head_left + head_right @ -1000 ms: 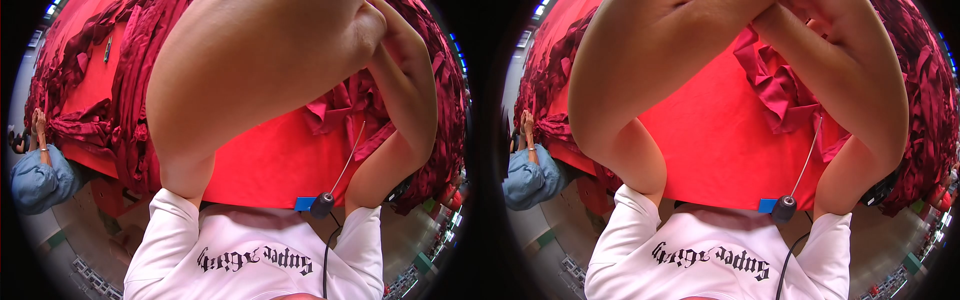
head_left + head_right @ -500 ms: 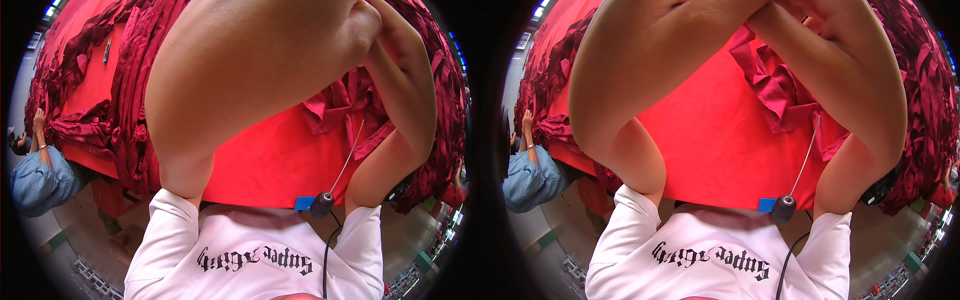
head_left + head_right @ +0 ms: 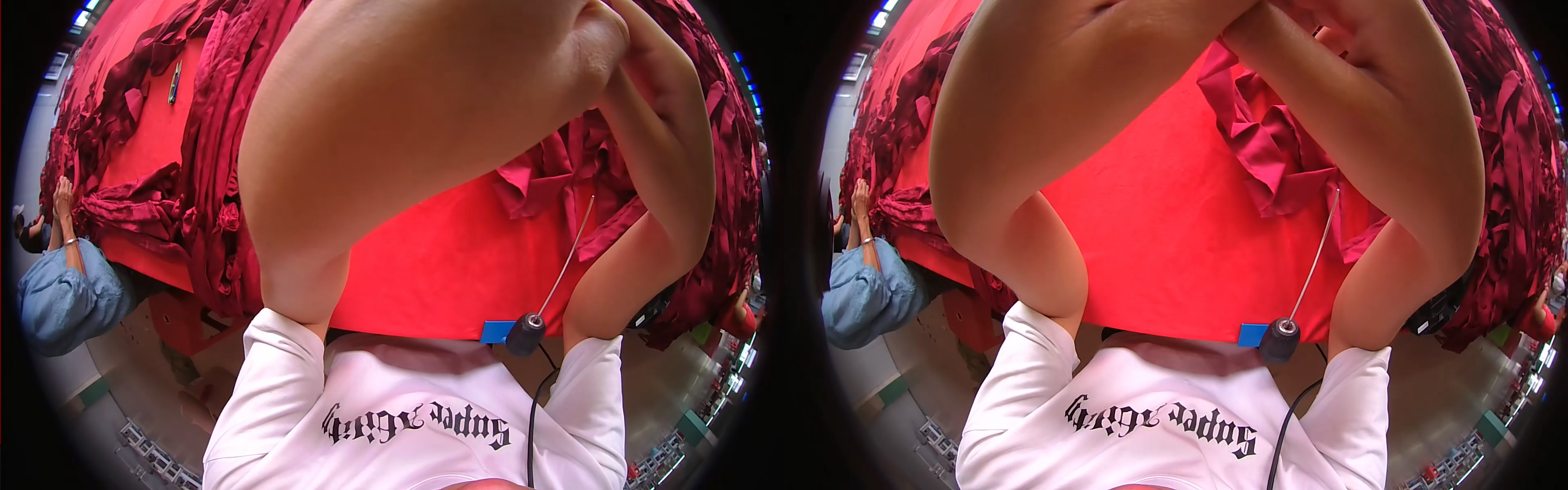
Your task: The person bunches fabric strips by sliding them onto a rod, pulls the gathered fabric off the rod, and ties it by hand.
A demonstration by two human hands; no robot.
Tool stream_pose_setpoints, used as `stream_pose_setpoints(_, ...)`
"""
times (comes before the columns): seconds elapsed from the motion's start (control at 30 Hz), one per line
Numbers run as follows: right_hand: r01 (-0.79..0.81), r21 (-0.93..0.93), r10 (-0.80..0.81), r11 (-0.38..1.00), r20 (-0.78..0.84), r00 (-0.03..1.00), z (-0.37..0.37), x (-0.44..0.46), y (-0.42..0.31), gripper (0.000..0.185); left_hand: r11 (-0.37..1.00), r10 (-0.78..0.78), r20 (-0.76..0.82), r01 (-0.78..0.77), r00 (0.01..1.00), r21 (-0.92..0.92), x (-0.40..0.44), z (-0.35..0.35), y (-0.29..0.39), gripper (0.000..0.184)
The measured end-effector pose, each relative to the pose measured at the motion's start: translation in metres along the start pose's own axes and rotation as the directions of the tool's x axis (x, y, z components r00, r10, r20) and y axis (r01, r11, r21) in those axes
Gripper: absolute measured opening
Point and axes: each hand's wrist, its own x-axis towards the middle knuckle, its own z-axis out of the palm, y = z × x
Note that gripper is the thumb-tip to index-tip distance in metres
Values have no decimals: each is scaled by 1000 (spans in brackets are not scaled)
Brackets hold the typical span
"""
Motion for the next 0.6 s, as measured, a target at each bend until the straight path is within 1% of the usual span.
stream_pose_setpoints(0.6,92,198,-86,976,-36,996,0,-2,19,8,1000,-9,25,9,1000,7,5,2,5,35)
